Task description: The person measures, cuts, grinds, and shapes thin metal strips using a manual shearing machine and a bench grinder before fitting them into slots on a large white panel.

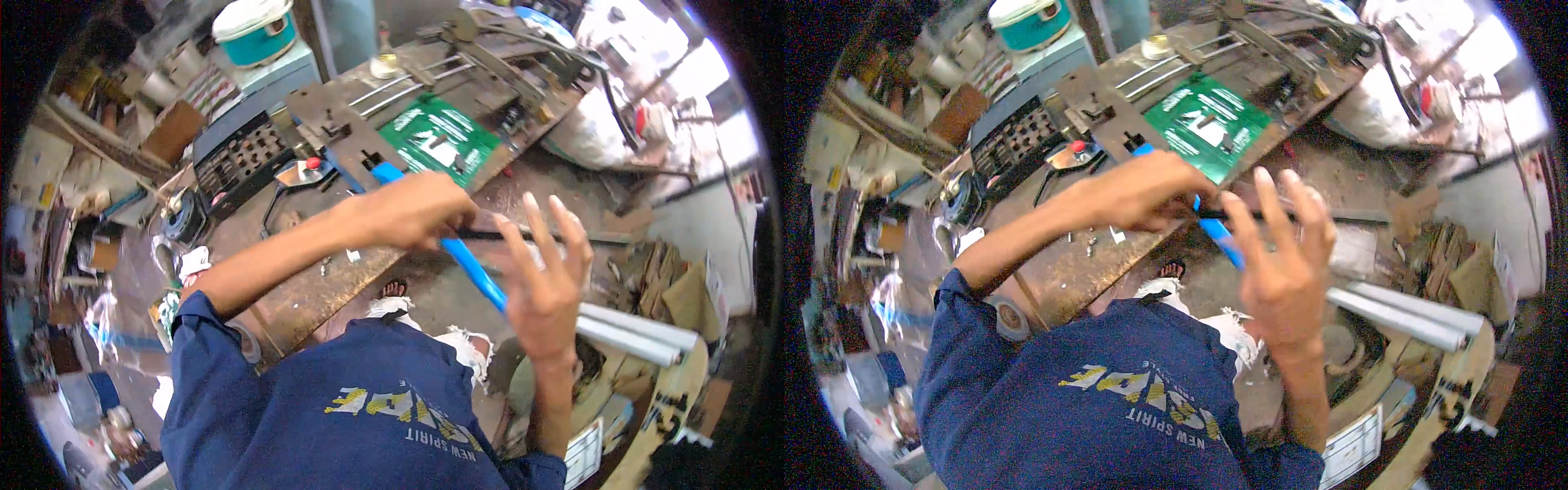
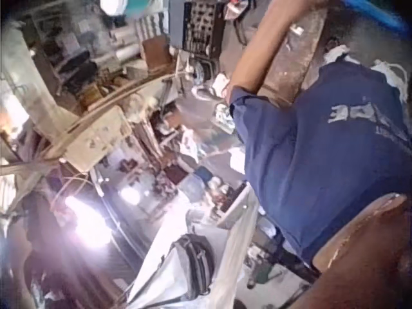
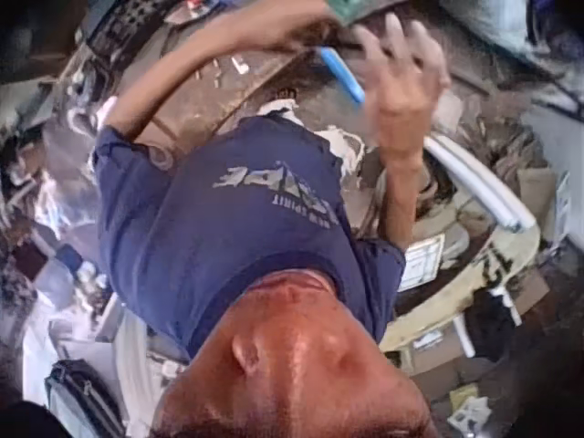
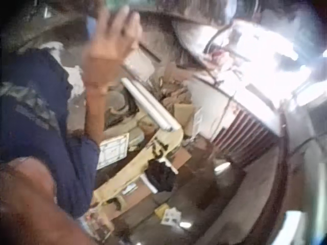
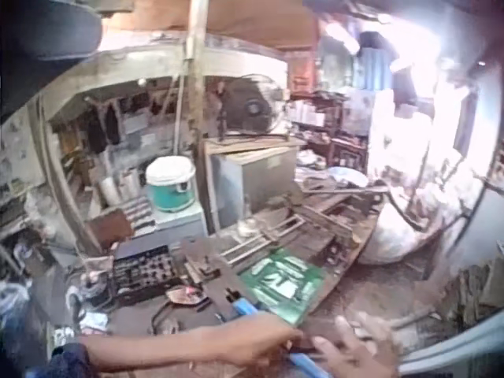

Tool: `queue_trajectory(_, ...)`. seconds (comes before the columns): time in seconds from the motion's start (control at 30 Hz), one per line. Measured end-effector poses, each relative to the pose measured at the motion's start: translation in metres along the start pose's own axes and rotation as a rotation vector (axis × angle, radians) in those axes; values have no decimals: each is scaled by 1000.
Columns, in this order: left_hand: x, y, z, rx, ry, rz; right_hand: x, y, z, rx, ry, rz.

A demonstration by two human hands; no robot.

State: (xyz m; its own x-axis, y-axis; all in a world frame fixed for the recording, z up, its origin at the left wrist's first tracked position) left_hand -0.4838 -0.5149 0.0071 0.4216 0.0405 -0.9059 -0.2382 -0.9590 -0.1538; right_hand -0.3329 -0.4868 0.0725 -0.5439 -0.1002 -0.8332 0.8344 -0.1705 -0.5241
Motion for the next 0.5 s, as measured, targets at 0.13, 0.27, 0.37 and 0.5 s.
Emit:
queue_trajectory(0.13,-49,31,142,-320,52,-305,92,3,-8,41,-532,299)
queue_trajectory(0.27,-85,83,281,-629,85,-351,196,80,-98,626,-725,677)
queue_trajectory(0.37,-89,94,333,-616,-274,-284,269,197,-149,1082,-997,906)
queue_trajectory(0.5,-67,74,352,-610,-189,-99,250,131,-120,1244,-1337,955)
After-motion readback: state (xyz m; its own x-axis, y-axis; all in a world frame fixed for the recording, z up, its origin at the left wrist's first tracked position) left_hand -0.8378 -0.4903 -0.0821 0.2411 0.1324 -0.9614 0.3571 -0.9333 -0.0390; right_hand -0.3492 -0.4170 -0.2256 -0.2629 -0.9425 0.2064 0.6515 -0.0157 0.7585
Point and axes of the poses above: each hand's wrist, its own y-axis away from the middle knuckle, its own x-axis out of the palm, z = x × y, the point moved 7 cm from there along -y, towards the middle knuckle, and after that the axes turned 15 degrees about -y, right-handed, at the moved point
